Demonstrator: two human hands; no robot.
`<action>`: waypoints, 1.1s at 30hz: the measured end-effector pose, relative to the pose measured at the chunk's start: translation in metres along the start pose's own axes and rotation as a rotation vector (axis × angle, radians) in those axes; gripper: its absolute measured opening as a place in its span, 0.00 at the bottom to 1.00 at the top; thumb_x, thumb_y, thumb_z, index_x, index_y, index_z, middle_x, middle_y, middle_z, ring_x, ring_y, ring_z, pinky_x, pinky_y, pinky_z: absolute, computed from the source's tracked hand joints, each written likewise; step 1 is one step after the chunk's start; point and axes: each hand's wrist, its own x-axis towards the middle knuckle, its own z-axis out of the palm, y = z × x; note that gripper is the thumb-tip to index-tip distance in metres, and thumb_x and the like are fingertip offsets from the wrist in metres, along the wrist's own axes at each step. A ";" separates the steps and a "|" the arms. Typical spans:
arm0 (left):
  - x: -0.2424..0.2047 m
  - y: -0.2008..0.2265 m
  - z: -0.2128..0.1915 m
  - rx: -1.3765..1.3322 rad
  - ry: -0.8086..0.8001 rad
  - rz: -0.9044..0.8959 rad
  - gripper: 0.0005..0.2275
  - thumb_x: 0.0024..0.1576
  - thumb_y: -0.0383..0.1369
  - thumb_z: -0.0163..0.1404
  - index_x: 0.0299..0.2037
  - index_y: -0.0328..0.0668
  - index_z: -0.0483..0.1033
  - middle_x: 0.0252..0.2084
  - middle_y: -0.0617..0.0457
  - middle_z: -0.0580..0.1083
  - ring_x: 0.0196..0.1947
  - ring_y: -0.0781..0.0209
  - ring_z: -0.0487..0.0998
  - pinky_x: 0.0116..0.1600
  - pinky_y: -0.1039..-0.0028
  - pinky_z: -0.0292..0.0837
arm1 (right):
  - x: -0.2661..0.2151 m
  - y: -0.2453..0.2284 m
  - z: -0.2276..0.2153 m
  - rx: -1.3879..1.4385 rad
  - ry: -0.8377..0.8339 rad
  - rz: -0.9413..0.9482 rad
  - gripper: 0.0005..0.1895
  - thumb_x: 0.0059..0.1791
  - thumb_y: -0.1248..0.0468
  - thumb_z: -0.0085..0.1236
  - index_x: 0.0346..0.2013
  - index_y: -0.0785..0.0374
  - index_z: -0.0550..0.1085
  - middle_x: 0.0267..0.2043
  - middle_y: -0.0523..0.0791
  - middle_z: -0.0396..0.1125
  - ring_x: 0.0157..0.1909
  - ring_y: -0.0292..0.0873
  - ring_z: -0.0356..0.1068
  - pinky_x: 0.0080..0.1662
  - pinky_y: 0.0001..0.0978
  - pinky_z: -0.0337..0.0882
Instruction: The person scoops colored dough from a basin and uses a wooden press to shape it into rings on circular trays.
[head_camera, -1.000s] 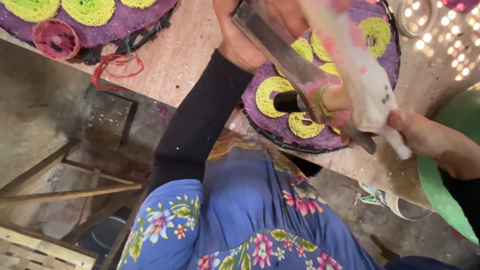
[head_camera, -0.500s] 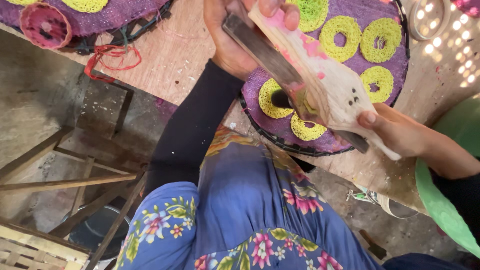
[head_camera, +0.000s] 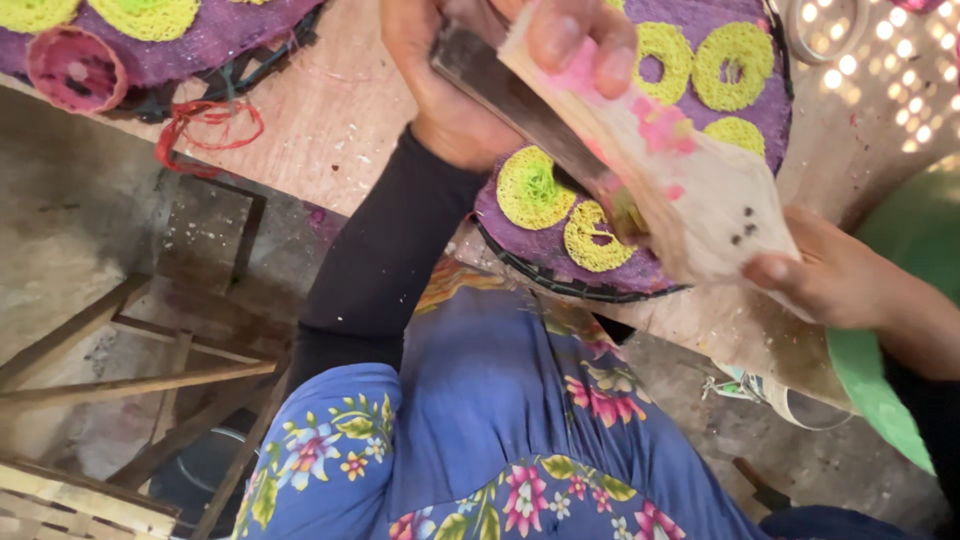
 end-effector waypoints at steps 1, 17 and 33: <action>0.000 -0.008 0.005 -0.027 0.020 0.009 0.25 0.60 0.60 0.40 0.37 0.46 0.76 0.33 0.54 0.71 0.38 0.52 0.74 0.46 0.60 0.69 | -0.012 0.007 -0.001 0.049 -0.026 0.073 0.49 0.47 0.29 0.43 0.59 0.75 0.67 0.52 0.52 0.72 0.52 0.47 0.70 0.49 0.40 0.70; -0.023 -0.067 -0.020 -0.163 0.300 -0.080 0.18 0.63 0.47 0.39 0.50 0.46 0.76 0.32 0.61 0.73 0.34 0.56 0.75 0.46 0.64 0.72 | -0.023 -0.001 0.026 0.063 -0.002 0.512 0.37 0.49 0.36 0.41 0.41 0.69 0.78 0.30 0.48 0.76 0.33 0.43 0.72 0.37 0.39 0.73; -0.014 -0.088 0.013 0.823 0.467 0.035 0.17 0.69 0.48 0.46 0.43 0.40 0.66 0.40 0.53 0.67 0.43 0.54 0.69 0.56 0.61 0.67 | -0.062 0.067 0.051 0.594 0.296 -0.214 0.54 0.40 0.21 0.56 0.49 0.73 0.75 0.44 0.49 0.72 0.43 0.44 0.74 0.48 0.37 0.78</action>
